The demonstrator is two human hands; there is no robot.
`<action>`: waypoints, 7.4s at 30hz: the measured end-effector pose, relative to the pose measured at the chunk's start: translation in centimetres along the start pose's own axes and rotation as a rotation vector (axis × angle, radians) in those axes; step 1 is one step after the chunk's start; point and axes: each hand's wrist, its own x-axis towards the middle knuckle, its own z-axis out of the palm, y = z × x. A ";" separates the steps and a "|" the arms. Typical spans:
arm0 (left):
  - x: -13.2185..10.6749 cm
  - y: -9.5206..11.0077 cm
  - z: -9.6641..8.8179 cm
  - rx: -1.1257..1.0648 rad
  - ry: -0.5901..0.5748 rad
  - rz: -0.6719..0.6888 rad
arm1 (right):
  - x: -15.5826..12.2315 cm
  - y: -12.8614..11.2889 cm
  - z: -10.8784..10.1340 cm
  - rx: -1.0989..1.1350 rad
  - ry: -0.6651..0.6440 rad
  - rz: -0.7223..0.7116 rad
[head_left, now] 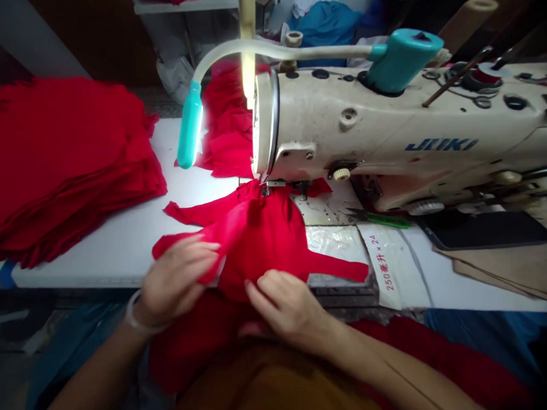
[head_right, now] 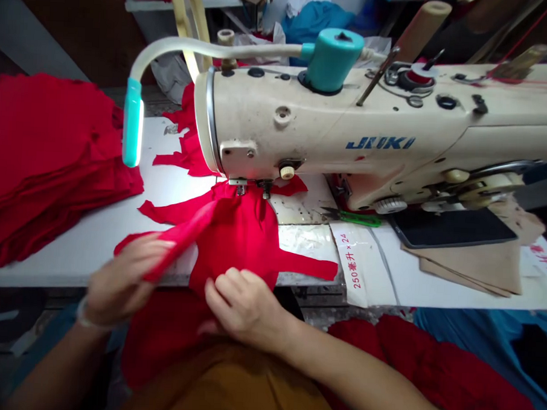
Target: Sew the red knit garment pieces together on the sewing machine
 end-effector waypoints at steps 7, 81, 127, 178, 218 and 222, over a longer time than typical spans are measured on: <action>-0.7 2.5 6.6 0.088 -0.240 0.036 | 0.0 0.7 -0.8 0.030 0.143 0.043; 8.5 -8.5 11.0 0.235 -0.580 -0.164 | -0.7 13.9 -4.6 0.032 -0.401 -0.140; 4.3 -0.8 10.4 -0.182 -0.355 -0.273 | -3.0 2.9 3.3 -0.015 -0.029 0.007; 8.7 -5.9 9.0 0.290 -0.555 -0.408 | 3.5 12.8 0.5 -0.025 -0.157 0.421; 8.0 -7.0 10.9 0.193 -0.570 -0.244 | -18.1 23.4 -7.0 -0.707 0.609 0.761; 8.5 -7.2 10.9 0.198 -0.589 -0.270 | -17.4 22.3 -6.3 -0.716 0.473 0.867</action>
